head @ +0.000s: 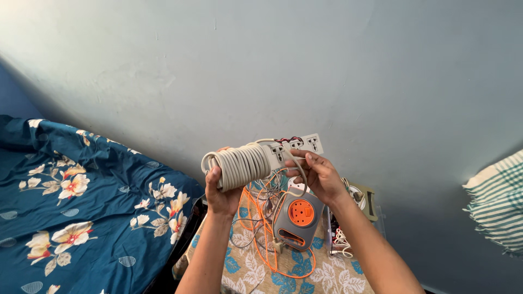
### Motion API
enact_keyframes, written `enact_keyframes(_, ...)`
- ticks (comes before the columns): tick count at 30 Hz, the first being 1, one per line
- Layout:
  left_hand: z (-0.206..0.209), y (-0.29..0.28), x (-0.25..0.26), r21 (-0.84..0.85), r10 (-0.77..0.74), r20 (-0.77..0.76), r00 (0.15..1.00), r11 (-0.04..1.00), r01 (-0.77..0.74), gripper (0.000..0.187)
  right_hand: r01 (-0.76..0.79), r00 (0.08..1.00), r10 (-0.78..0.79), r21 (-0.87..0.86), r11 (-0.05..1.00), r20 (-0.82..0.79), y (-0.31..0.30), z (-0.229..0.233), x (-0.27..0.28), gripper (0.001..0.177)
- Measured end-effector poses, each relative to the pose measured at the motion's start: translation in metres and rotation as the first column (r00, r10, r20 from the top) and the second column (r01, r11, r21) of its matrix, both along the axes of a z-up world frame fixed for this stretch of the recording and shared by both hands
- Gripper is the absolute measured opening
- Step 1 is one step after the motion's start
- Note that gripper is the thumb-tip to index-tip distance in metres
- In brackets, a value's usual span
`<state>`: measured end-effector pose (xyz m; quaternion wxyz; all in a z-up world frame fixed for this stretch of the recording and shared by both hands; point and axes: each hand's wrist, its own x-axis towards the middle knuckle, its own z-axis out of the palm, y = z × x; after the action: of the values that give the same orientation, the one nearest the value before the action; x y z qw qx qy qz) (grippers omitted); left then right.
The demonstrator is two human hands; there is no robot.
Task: The person untangles and coils a white power strip cable, then handles an orange extension cord and a small round power adapter. The person wraps the white cable around the power strip body and places it on a table with other cords.
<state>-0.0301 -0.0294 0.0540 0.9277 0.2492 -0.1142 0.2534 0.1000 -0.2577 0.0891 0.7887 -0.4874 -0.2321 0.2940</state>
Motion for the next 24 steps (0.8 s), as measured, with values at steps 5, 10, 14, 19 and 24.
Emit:
enact_keyframes(5,0.001,-0.016,-0.006,0.083,-0.047,-0.002,0.999,0.995,0.047,0.072,-0.122,0.987,0.127,0.058,0.991,-0.099,0.001,0.015,0.005,0.044)
enact_keyframes(10,-0.002,-0.025,-0.009,0.132,-0.076,0.004,0.997,0.988,0.075,0.074,-0.104,0.99,0.111,0.079,0.991,-0.089,-0.001,0.018,0.01,0.037)
enact_keyframes(14,-0.004,-0.022,-0.01,0.14,-0.119,-0.037,0.992,0.983,0.123,0.075,-0.084,0.99,0.089,-0.052,0.995,0.111,-0.006,0.024,0.008,0.025)
enact_keyframes(19,-0.007,-0.01,-0.011,0.102,-0.223,-0.052,0.973,0.968,0.227,0.076,0.046,0.91,0.066,-0.257,0.965,0.41,-0.016,0.043,0.003,0.013)
enact_keyframes(24,-0.016,0.001,-0.007,0.051,-0.319,-0.017,0.948,0.946,0.319,0.076,0.105,0.834,0.089,-0.316,0.943,0.544,-0.015,0.044,-0.002,0.013)
